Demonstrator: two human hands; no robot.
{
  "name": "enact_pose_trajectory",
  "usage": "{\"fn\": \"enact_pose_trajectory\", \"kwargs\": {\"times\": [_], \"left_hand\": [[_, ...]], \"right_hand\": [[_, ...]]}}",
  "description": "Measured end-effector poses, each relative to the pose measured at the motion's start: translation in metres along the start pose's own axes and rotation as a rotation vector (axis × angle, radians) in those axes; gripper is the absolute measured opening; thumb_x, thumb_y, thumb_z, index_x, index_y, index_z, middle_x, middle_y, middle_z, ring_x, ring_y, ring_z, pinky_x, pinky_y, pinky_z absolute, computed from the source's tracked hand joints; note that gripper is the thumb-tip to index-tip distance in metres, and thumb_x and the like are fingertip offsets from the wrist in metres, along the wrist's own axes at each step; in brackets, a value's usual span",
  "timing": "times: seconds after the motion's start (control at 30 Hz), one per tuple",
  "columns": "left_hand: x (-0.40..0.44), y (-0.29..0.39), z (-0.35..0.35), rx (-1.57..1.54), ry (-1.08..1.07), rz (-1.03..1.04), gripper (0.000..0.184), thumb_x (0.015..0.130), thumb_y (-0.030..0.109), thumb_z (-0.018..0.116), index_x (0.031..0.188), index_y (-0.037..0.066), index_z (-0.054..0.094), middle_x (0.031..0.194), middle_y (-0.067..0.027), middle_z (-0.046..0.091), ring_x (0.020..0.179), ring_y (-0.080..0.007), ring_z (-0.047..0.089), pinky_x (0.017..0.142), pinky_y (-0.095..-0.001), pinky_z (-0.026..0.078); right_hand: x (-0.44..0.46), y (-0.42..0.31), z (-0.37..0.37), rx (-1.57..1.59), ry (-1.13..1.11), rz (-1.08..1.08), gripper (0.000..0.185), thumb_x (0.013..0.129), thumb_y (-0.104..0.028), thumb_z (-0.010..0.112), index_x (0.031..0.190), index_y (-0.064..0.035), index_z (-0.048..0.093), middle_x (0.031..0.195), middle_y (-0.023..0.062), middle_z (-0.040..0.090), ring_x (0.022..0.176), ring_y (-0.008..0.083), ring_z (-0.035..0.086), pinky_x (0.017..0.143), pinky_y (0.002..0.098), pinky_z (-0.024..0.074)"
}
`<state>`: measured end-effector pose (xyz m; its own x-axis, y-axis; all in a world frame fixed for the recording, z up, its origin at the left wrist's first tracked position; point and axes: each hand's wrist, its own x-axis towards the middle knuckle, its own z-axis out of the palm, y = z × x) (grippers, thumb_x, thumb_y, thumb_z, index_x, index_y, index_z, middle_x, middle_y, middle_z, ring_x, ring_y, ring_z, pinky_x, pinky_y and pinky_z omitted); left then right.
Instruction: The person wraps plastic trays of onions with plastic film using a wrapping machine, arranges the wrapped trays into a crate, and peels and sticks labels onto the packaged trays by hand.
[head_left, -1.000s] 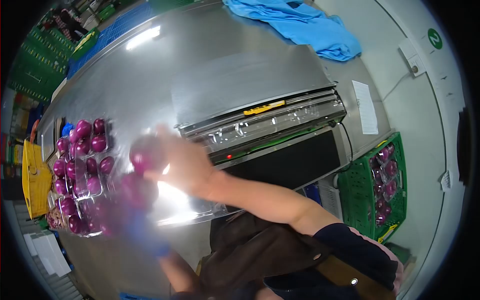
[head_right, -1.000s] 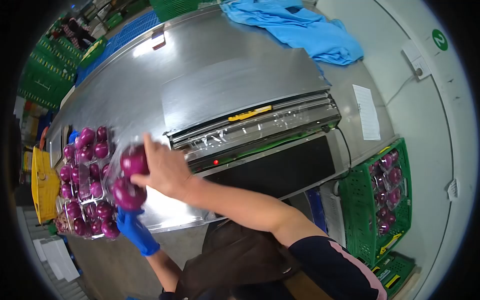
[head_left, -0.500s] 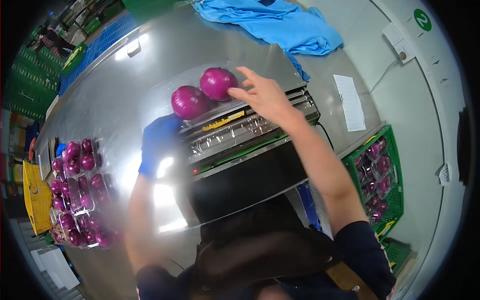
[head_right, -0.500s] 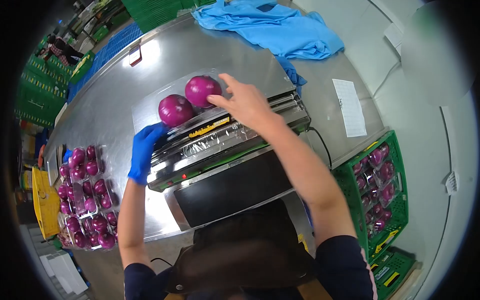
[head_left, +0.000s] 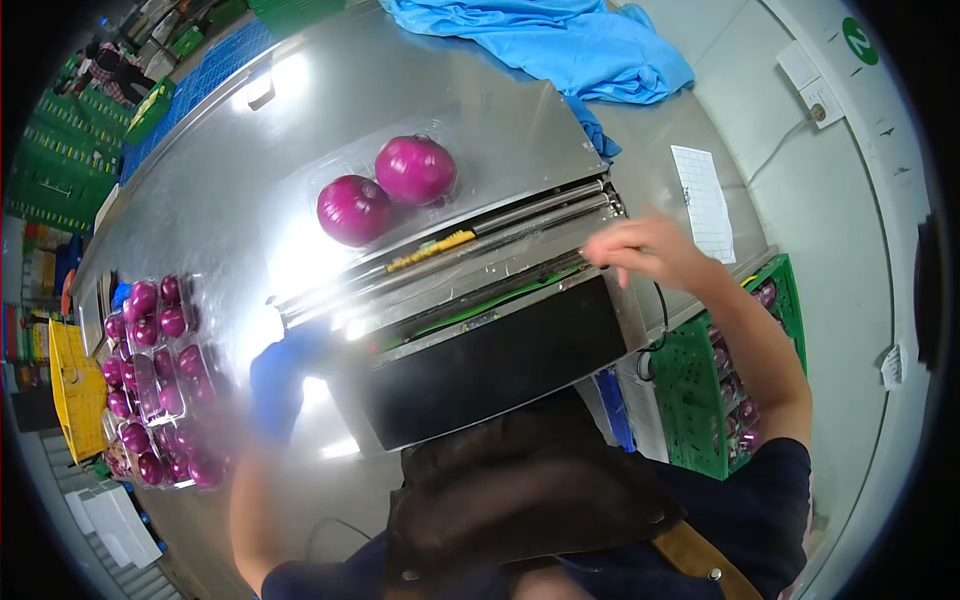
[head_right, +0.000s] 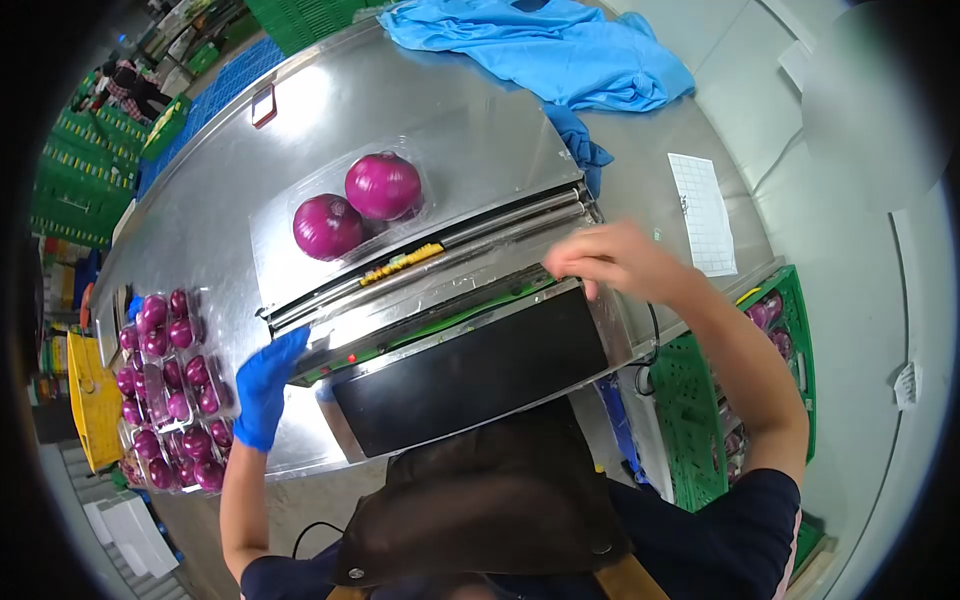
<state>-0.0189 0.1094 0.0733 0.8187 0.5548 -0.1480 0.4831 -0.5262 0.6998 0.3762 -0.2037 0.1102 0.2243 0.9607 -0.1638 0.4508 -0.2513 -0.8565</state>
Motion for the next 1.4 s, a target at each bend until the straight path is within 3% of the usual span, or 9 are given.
{"fn": "enact_pose_trajectory", "kwargs": {"times": [0.03,0.2,0.37,0.47,0.57,0.9,1.1,1.3,1.4], "left_hand": [[-0.010,0.000,0.000,-0.456,0.038,-0.041,0.032,0.086,-0.001,0.055,0.115,0.007,0.066,0.115,-0.0101,0.066,0.093,-0.0230,0.064,0.074,-0.0281,0.049],[0.007,0.021,-0.010,-0.315,0.031,-0.025,0.035,0.083,-0.008,0.050,0.111,0.003,0.067,0.114,-0.0101,0.066,0.086,-0.0137,0.061,0.068,-0.0236,0.048],[0.013,0.014,-0.012,-0.355,0.004,-0.043,0.038,0.079,-0.009,0.050,0.111,0.005,0.068,0.113,-0.0091,0.067,0.083,-0.0115,0.059,0.067,-0.0236,0.048],[0.012,0.016,-0.014,-0.359,0.001,0.011,0.039,0.078,-0.008,0.052,0.111,0.005,0.068,0.113,-0.0094,0.067,0.082,-0.0126,0.059,0.067,-0.0240,0.048],[0.013,0.020,-0.014,-0.291,0.011,0.014,0.041,0.076,-0.008,0.053,0.112,0.005,0.067,0.113,-0.0095,0.067,0.084,-0.0134,0.060,0.068,-0.0239,0.048],[0.015,0.021,-0.018,-0.183,-0.041,0.033,0.037,0.079,-0.004,0.056,0.113,0.005,0.066,0.115,-0.0103,0.067,0.097,-0.0197,0.063,0.081,-0.0282,0.050],[0.014,0.006,-0.016,-0.239,0.025,-0.010,0.029,0.086,0.004,0.055,0.114,0.003,0.065,0.108,-0.0092,0.067,0.089,-0.0158,0.062,0.073,-0.0250,0.050],[0.015,0.028,-0.018,-0.711,0.179,-0.057,0.020,0.092,0.008,0.051,0.100,-0.005,0.064,0.105,-0.0144,0.067,0.080,-0.0190,0.066,0.076,-0.0285,0.052],[-0.008,0.039,-0.046,-0.282,0.369,0.187,0.019,0.092,0.010,0.051,0.091,-0.006,0.063,0.094,-0.0153,0.067,0.082,-0.0229,0.066,0.073,-0.0327,0.054]], "right_hand": [[-0.018,-0.010,-0.009,0.108,0.046,0.095,0.022,0.086,-0.012,0.062,0.108,-0.0138,0.064,0.123,0.0005,0.061,0.090,0.0185,0.066,0.064,0.0248,0.0526],[0.022,-0.004,-0.012,-0.931,0.174,-0.413,0.030,0.085,-0.012,0.059,0.114,-0.0194,0.058,0.136,-0.0036,0.050,0.082,0.0169,0.065,0.058,0.0279,0.0523],[0.084,0.013,0.025,-0.929,0.011,-0.624,0.027,0.085,-0.017,0.061,0.111,-0.0219,0.060,0.133,-0.0035,0.054,0.074,0.0169,0.065,0.061,0.0286,0.0536],[0.091,0.025,0.037,-0.542,0.161,-0.732,0.016,0.087,-0.020,0.060,0.102,-0.0183,0.064,0.114,-0.0042,0.065,0.069,0.0147,0.065,0.059,0.0284,0.0529],[0.072,-0.015,0.026,-0.124,-0.003,0.043,0.010,0.086,-0.019,0.063,0.094,-0.0158,0.066,0.094,-0.0036,0.068,0.068,0.0149,0.064,0.059,0.0291,0.0526],[0.096,0.003,0.030,-0.761,-0.107,-0.651,0.014,0.085,-0.015,0.060,0.098,-0.0145,0.057,0.101,-0.0005,0.055,0.081,0.0218,0.061,0.060,0.0346,0.0501],[0.060,-0.024,0.017,-0.055,-0.029,0.053,0.008,0.093,-0.011,0.054,0.093,-0.0050,0.048,0.104,0.0076,0.063,0.068,0.0137,0.062,0.059,0.0279,0.0486],[0.062,-0.027,0.041,0.267,0.168,-0.125,0.011,0.099,-0.012,0.046,0.101,-0.0018,0.042,0.095,0.0142,0.066,0.088,0.0185,0.068,0.073,0.0280,0.0528],[0.044,-0.067,0.023,0.149,0.264,-0.321,0.008,0.098,-0.008,0.047,0.101,-0.0023,0.042,0.100,0.0162,0.065,0.090,0.0182,0.067,0.078,0.0286,0.0527]]}}
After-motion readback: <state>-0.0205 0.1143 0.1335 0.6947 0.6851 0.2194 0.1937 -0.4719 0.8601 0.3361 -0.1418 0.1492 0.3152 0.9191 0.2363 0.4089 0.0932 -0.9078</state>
